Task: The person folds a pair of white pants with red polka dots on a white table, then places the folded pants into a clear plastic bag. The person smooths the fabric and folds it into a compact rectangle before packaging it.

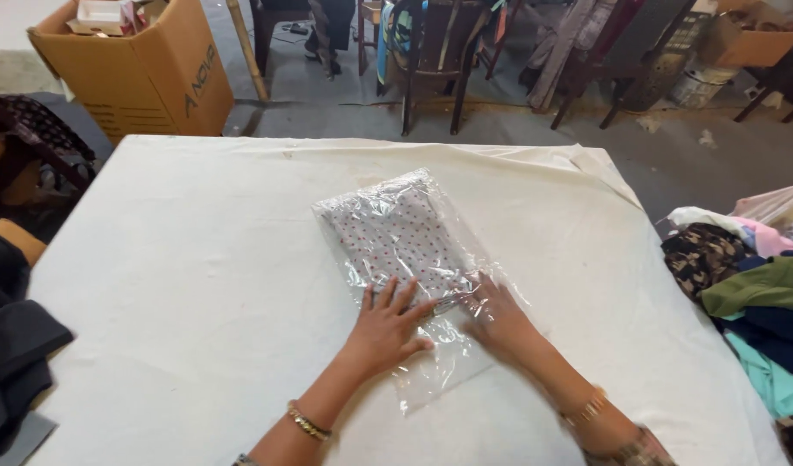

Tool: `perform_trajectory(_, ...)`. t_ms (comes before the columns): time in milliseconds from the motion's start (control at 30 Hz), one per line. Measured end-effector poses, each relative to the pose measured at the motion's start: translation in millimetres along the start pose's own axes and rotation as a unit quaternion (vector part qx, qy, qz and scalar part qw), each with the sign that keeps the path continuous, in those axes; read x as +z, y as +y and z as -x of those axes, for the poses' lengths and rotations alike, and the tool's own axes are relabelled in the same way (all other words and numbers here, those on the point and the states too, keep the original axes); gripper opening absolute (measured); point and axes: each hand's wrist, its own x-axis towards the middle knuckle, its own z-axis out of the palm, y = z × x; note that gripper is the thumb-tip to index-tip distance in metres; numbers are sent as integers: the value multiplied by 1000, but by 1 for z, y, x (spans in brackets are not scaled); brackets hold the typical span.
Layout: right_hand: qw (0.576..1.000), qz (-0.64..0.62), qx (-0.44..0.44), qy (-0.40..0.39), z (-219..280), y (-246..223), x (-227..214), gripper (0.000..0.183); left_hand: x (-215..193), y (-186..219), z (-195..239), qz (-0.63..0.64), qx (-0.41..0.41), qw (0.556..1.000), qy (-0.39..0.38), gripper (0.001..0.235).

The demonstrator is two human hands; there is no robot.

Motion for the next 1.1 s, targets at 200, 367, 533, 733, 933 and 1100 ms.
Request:
perform_trajectory(200,965,-181,185,29,96,31,-49,27,-49,-3,36,45,80,984,-150,70)
perform_trajectory(367,976,-65,129,163,66,64,-52,49,-29,-12,47,-14,104,993,-57,81)
perform_trajectory(533,983,-86,-14,164,18,48,-47,55,6,-35,40,-97,175,975,100,30)
perform_trajectory(733,965,-210,-49,147,25,43,-34,21,-14,-38,67,49,88,983,155,27)
perform_trajectory(933,897,-401,184,15,33,56,11,5,-29,-38,83,191,-101,970,109,8)
perform_trajectory(1100,931,-353,49,83,30,45,0,10,-20,-48,74,164,-64,976,130,7)
